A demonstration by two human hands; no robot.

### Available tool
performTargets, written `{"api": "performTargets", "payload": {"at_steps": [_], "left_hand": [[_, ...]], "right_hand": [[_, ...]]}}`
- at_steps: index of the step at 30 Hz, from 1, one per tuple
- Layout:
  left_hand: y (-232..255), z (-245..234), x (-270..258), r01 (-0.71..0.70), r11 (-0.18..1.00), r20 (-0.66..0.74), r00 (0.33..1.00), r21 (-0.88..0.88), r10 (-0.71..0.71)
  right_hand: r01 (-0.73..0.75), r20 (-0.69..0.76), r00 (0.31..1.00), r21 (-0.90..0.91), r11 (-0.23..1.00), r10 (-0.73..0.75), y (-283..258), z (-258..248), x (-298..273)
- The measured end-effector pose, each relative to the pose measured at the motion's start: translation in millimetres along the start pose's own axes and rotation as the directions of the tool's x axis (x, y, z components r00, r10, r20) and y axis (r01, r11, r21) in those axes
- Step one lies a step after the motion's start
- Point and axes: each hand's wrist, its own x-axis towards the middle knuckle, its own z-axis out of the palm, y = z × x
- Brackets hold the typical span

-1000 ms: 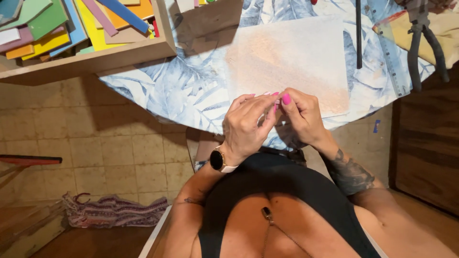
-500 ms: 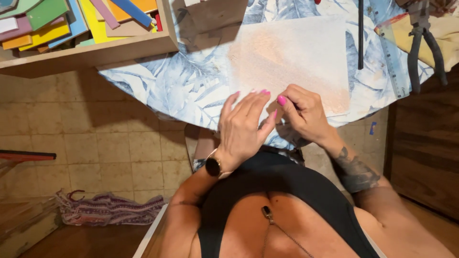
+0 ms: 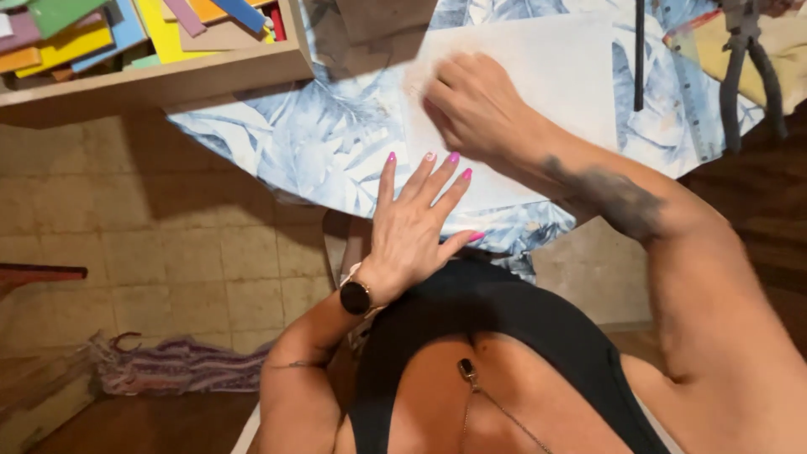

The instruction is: Applying small decorative foam pieces to a model house

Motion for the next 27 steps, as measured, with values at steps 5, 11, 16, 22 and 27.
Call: {"api": "performTargets", "payload": {"at_steps": [5, 11, 16, 22, 27], "left_hand": [[0, 6, -3, 0.020, 0.998, 0.003, 1.000, -0.062, -0.020], [-3, 2, -2, 0.013, 0.993, 0.003, 1.000, -0.122, -0.012], [-2, 6, -3, 0.017, 0.993, 0.010, 1.000, -0.115, -0.016], [-5, 6, -2, -0.001, 0.993, -0.008, 1.000, -0.114, 0.000], [-3, -1, 1, -0.014, 0.994, -0.046, 0.999, -0.112, 0.008]], "right_hand": [[-0.001, 0.132, 0.991, -0.042, 0.999, 0.007, -7, -17, -36], [-0.014, 0.128, 0.991, -0.109, 0.994, 0.028, -11, -24, -107], [0.017, -0.005, 1.000, 0.019, 1.000, -0.017, 1, 9, -19], [0.121, 0.055, 0.992, -0.084, 0.989, -0.117, 0, -15, -53], [0.066, 0.273, 0.962, -0.132, 0.989, -0.028, -14, -56, -127]]}}
